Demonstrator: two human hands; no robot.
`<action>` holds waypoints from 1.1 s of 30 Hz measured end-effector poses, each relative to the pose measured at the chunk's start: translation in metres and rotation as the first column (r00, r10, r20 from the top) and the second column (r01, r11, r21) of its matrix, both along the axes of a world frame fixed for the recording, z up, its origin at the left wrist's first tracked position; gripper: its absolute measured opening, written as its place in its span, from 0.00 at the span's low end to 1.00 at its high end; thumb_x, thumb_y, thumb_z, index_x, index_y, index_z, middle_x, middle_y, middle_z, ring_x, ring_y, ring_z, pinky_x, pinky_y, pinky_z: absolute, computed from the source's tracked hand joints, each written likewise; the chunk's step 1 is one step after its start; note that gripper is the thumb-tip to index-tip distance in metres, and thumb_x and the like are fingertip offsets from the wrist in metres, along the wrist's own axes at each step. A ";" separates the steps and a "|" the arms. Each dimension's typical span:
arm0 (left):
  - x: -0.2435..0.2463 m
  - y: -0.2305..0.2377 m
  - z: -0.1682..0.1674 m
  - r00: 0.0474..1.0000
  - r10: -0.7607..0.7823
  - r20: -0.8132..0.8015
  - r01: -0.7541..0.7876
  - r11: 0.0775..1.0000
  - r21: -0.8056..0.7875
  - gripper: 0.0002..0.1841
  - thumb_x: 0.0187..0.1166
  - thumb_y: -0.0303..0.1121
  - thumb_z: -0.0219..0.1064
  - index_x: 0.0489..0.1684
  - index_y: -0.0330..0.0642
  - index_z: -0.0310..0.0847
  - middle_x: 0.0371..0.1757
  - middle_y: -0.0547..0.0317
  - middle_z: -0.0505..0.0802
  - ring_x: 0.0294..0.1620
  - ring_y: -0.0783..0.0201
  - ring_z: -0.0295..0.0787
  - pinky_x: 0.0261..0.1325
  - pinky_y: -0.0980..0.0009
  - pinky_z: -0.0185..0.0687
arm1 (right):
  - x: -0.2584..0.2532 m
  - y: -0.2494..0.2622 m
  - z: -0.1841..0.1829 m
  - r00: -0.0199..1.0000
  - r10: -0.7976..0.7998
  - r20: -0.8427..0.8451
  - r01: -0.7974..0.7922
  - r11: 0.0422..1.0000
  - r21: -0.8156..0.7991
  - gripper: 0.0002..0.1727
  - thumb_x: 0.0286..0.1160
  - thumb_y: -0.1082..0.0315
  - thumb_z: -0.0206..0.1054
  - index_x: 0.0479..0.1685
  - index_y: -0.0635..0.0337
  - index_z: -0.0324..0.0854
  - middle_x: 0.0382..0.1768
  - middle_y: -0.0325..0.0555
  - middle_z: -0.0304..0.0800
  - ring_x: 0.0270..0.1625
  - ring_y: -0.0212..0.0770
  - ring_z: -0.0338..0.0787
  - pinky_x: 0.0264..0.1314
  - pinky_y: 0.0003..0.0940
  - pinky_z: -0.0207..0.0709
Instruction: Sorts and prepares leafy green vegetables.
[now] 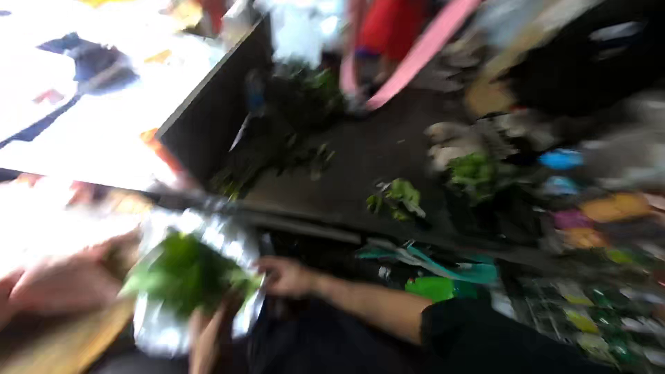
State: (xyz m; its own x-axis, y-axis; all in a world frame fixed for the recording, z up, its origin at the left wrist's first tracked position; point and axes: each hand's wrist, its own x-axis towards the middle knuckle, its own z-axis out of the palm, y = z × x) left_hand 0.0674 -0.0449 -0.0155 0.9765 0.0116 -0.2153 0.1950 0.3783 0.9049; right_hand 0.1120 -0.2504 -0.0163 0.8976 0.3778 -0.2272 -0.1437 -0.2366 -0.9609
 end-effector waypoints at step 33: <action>-0.025 -0.249 -0.024 0.722 -0.394 0.569 -0.331 0.525 0.784 0.10 0.71 0.34 0.70 0.43 0.38 0.90 0.42 0.47 0.95 0.50 0.51 0.92 0.62 0.54 0.83 | -0.066 -0.295 0.014 0.992 -0.065 0.105 0.063 0.998 0.021 0.23 0.76 0.64 0.66 0.68 0.66 0.80 0.58 0.41 0.89 0.59 0.23 0.85 0.67 0.25 0.79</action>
State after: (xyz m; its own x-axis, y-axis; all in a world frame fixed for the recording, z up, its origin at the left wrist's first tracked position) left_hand 0.0424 -0.2934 -0.0395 0.8319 -0.2167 0.5108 -0.5344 -0.5610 0.6322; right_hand 0.0464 -0.5451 -0.0027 0.9387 0.3217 -0.1236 -0.0555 -0.2127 -0.9755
